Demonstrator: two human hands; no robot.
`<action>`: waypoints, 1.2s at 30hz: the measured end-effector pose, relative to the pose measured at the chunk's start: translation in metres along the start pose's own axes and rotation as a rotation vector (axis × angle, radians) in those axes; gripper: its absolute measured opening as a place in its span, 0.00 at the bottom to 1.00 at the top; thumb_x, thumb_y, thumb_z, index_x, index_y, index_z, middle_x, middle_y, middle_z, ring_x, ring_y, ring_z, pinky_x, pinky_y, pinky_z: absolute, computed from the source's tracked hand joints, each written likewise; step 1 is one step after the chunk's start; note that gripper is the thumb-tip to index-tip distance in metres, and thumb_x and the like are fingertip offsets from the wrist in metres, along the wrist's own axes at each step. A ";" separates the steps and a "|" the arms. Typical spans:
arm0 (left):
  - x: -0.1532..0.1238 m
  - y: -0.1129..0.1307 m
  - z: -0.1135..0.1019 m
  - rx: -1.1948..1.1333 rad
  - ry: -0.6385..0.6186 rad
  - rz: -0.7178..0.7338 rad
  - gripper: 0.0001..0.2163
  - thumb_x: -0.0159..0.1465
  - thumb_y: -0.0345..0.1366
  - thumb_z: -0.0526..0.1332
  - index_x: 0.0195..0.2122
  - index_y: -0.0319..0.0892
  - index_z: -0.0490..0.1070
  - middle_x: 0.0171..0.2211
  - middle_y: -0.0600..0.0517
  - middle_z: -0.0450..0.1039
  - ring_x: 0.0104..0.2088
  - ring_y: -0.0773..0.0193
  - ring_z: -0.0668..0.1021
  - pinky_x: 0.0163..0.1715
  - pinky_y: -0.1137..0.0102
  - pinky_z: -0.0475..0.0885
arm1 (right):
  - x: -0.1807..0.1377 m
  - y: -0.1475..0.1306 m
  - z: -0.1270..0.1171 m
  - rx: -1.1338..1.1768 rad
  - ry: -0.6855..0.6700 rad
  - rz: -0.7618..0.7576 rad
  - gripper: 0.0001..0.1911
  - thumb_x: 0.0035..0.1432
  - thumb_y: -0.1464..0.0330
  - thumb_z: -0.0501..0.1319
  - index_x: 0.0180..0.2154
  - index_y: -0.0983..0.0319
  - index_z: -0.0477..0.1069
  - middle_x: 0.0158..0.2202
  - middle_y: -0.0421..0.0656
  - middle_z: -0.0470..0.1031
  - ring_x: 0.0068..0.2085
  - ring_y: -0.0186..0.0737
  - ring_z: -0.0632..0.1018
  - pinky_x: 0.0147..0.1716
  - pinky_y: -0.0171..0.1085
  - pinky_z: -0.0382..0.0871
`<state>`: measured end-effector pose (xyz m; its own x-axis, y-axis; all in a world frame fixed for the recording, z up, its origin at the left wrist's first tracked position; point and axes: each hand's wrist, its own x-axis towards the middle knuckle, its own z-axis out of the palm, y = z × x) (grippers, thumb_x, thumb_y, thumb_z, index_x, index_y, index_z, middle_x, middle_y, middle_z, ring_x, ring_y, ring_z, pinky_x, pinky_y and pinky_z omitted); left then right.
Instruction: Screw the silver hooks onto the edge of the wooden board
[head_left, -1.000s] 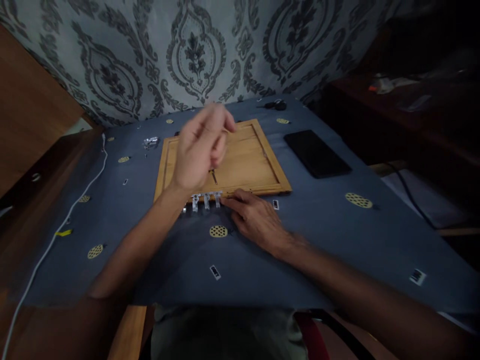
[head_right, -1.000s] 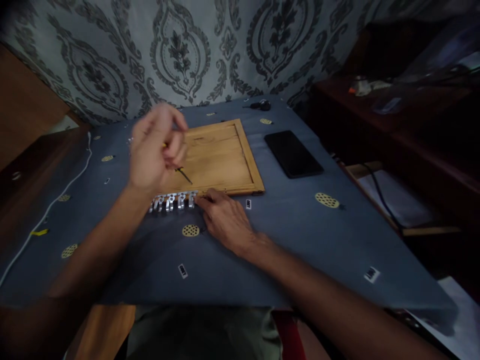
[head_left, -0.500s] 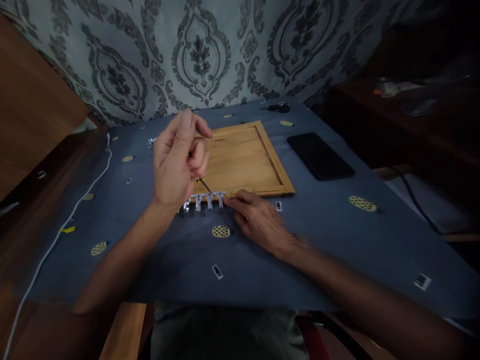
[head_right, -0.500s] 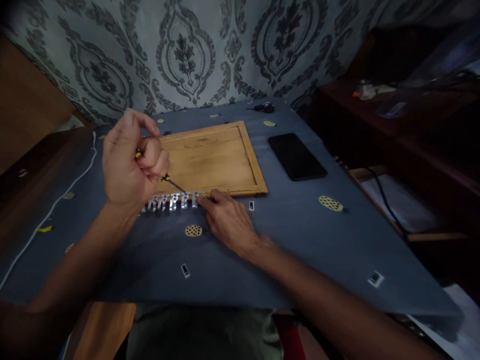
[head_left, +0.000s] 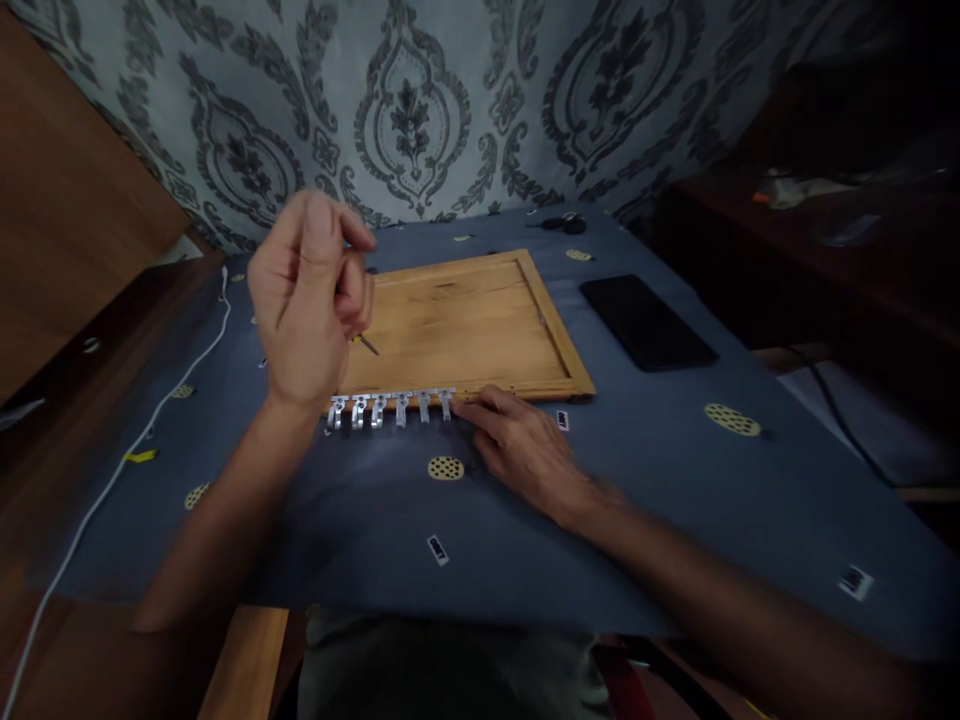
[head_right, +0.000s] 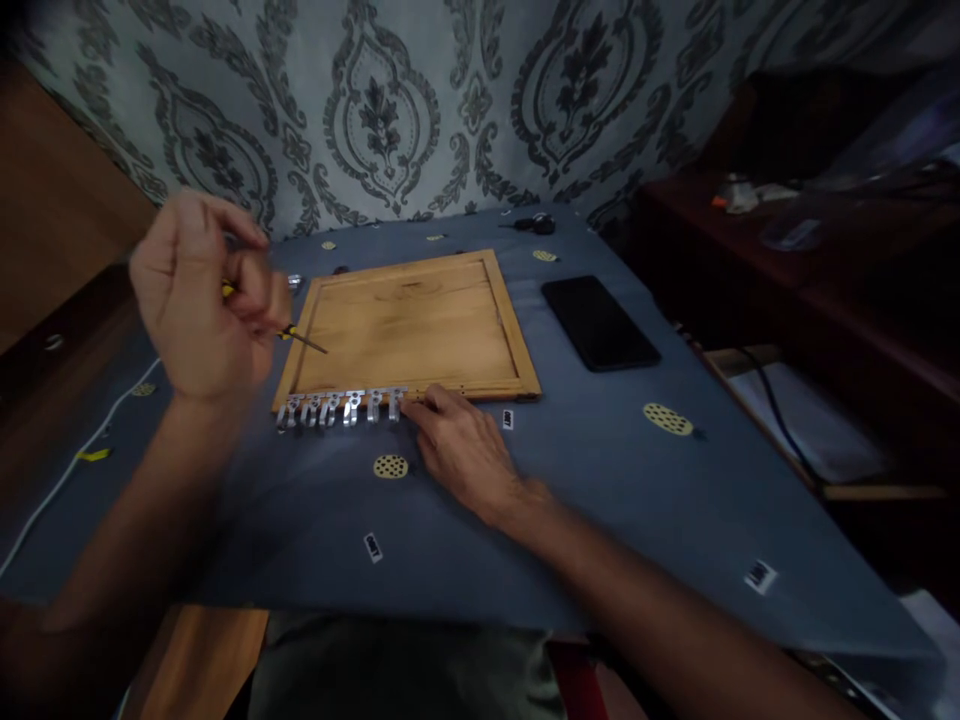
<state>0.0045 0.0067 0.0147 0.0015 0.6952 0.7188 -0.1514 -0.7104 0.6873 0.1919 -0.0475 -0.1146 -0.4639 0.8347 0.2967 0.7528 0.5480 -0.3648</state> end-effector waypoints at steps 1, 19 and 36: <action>0.000 -0.003 -0.007 0.054 0.005 0.057 0.16 0.67 0.47 0.63 0.27 0.42 0.70 0.14 0.62 0.50 0.12 0.76 0.52 0.12 0.74 0.47 | 0.000 0.001 0.001 -0.008 0.010 -0.011 0.25 0.58 0.80 0.55 0.53 0.60 0.77 0.40 0.46 0.77 0.39 0.40 0.77 0.36 0.35 0.69; -0.096 -0.022 -0.157 0.621 -0.089 -0.350 0.12 0.69 0.47 0.57 0.45 0.43 0.69 0.22 0.58 0.61 0.24 0.68 0.66 0.27 0.71 0.63 | -0.001 0.004 0.003 -0.038 0.074 -0.074 0.24 0.59 0.79 0.53 0.53 0.60 0.77 0.39 0.46 0.77 0.38 0.42 0.79 0.36 0.38 0.74; -0.047 -0.043 -0.169 1.095 -0.106 -0.489 0.09 0.67 0.38 0.55 0.42 0.41 0.72 0.29 0.54 0.69 0.31 0.64 0.71 0.35 0.70 0.67 | -0.001 0.012 0.007 -0.025 0.159 -0.151 0.23 0.61 0.78 0.52 0.51 0.60 0.78 0.39 0.47 0.79 0.37 0.43 0.82 0.34 0.40 0.79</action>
<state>-0.1563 0.0231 -0.0666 -0.0865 0.9411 0.3267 0.8072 -0.1260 0.5766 0.1978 -0.0409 -0.1258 -0.4946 0.7229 0.4825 0.6925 0.6633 -0.2838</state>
